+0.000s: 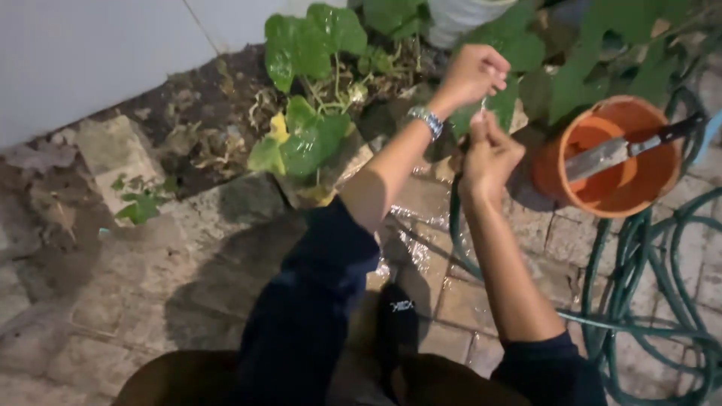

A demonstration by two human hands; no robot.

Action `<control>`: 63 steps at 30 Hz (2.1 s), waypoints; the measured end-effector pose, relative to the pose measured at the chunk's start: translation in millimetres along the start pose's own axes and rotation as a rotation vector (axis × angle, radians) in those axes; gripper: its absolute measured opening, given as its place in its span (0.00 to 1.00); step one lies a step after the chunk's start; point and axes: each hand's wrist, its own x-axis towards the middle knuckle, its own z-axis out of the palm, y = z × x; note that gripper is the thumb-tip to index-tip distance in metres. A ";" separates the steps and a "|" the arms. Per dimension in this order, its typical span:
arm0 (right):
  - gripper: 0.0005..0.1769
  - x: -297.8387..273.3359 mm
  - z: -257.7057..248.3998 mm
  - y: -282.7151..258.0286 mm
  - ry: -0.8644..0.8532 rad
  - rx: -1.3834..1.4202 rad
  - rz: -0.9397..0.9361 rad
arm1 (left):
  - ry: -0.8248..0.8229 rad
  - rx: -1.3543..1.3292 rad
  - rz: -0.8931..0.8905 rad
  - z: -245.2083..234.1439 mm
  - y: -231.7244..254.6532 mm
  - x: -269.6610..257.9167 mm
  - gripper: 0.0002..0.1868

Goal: Cleaning and rinsing a bucket with a garden hose outdoors at night.

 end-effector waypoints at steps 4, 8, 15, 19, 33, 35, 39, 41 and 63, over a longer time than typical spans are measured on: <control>0.11 5.9 7.5 -2.5 -0.002 0.005 -0.080 | 0.260 0.302 0.145 -20.8 -3.5 -10.4 0.08; 0.10 9.4 5.7 -18.5 0.012 -0.003 -0.146 | 0.447 0.506 0.369 -19.2 -30.4 2.9 0.09; 0.12 129.9 -13.3 -34.4 0.035 -0.010 -0.098 | 0.218 0.621 0.021 -57.7 71.7 -99.6 0.28; 0.08 143.6 -3.6 -29.8 0.010 0.038 -0.054 | 0.267 0.657 -0.175 -111.0 66.5 -151.2 0.34; 0.14 181.4 0.6 -38.4 0.088 -0.122 -0.102 | 0.398 0.334 0.008 -150.3 27.8 -243.2 0.08; 0.14 180.8 -4.7 -42.0 0.084 -0.119 -0.105 | 0.437 0.227 -0.029 -137.6 49.4 -246.1 0.05; 0.14 170.1 -7.6 -40.2 0.106 -0.082 -0.078 | 0.412 0.227 0.061 -124.1 73.9 -249.1 0.05; 0.14 162.6 -5.6 -41.5 0.135 -0.039 -0.071 | 0.417 0.153 -0.080 -118.7 87.0 -249.8 0.07; 0.13 -36.9 47.3 68.6 -0.268 -0.182 0.032 | 0.299 -0.443 -0.122 -108.4 48.5 -207.4 0.16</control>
